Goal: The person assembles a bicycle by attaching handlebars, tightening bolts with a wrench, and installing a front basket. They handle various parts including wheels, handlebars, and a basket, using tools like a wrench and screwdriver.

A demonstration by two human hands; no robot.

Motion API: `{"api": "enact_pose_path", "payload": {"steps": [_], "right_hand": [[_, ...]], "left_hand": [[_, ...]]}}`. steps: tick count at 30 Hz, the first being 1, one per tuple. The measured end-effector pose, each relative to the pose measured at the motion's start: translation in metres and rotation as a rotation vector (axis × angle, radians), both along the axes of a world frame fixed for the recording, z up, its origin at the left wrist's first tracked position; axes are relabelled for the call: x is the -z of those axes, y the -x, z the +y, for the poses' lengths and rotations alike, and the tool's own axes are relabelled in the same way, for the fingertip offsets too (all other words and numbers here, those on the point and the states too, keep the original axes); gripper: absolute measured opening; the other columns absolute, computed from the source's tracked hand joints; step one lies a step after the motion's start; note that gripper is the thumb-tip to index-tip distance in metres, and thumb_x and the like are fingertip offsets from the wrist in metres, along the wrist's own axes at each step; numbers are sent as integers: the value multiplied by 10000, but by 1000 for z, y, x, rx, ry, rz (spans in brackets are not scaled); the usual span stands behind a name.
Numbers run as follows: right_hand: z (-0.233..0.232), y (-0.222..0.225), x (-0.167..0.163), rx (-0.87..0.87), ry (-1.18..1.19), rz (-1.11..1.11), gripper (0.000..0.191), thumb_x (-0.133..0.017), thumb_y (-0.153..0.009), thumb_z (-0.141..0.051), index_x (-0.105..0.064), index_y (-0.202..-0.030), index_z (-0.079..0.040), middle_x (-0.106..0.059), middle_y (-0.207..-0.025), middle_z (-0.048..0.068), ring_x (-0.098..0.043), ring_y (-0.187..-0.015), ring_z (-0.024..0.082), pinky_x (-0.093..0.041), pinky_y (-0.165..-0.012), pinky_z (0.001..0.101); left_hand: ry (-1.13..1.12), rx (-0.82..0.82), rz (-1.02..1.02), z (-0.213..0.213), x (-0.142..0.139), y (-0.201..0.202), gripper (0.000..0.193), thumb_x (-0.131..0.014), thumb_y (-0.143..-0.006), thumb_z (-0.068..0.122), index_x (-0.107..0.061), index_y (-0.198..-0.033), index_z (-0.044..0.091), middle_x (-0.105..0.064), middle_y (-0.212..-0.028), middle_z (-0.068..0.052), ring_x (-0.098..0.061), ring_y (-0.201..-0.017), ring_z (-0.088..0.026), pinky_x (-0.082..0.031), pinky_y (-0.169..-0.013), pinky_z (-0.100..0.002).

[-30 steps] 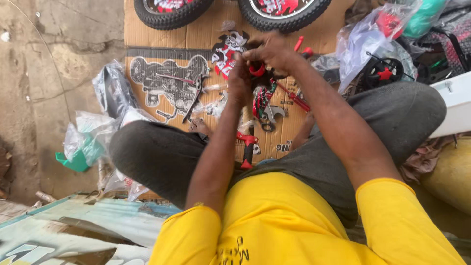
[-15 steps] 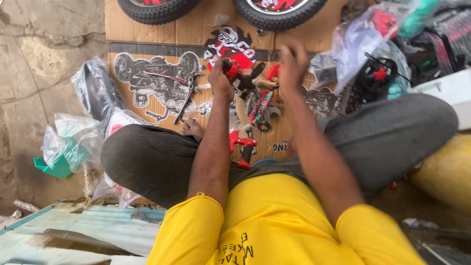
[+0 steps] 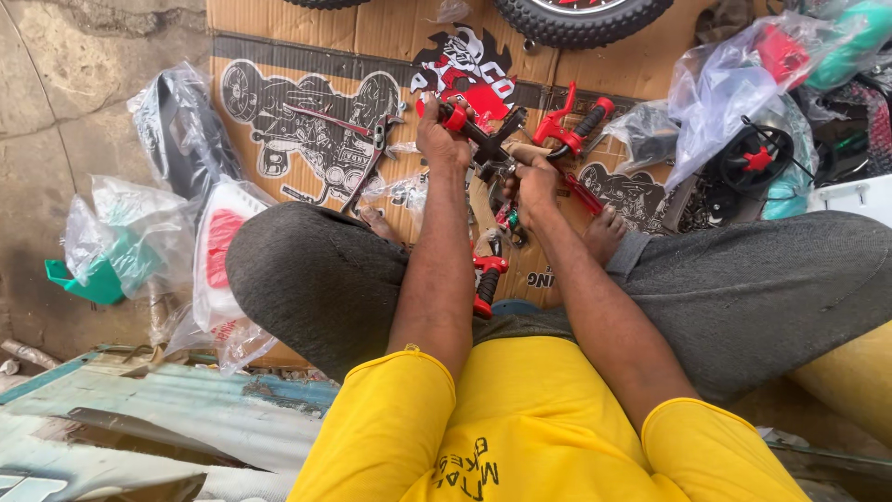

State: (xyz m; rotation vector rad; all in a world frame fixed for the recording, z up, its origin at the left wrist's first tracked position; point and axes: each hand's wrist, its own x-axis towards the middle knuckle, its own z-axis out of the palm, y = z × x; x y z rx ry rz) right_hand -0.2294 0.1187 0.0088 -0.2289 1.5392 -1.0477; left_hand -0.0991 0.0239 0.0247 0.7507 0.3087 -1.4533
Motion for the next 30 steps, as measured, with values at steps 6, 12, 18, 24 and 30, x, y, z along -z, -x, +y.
{"api": "enact_pose_path", "payload": {"steps": [6, 12, 18, 24, 30], "right_hand": [[-1, -2, 3, 28, -25, -10, 190, -532, -1054, -125, -626, -1173, -11, -619, -866, 40, -579, -652, 147, -525, -538, 322], [-3, -2, 7, -80, -156, 134, 240, -499, -1024, -205, -663, -1179, -122, -550, -652, 2, -435, -481, 102, -388, -405, 287], [-2, 4, 5, -180, -32, 209, 345, -543, -1093, -319, -665, -1236, -31, -550, -687, 15, -519, -505, 112, -493, -447, 293], [-1, 14, -2, -395, -30, 458, 461, -543, -1089, -391, -567, -1422, -72, -669, -874, 13, -641, -593, 119, -562, -486, 327], [-6, 20, -7, -402, -236, -40, 622, -458, -1024, -475, -315, -1590, -260, -577, -804, 99, -552, -562, 149, -514, -489, 300]], "left_hand": [[-194, -15, -181, -3, 1, -1, 307, -728, -983, 244, -586, -954, -26, -604, -748, -153, -616, -561, -281, -573, -506, -405], [-221, -29, -187, 0, 7, 2, 299, -705, -951, 262, -571, -978, -4, -612, -731, -112, -624, -542, -258, -564, -469, -397], [-313, -48, -191, 1, 3, 0, 320, -652, -982, 298, -573, -987, -11, -617, -794, -125, -638, -582, -240, -585, -460, -433], [-280, -27, -250, 0, 6, -1, 163, -644, -972, 154, -576, -994, 7, -641, -857, -106, -644, -641, -250, -607, -511, -464], [-138, 5, -241, 0, 10, -2, 228, -616, -1010, 218, -607, -983, -8, -620, -813, -119, -622, -608, -257, -603, -526, -439]]}}
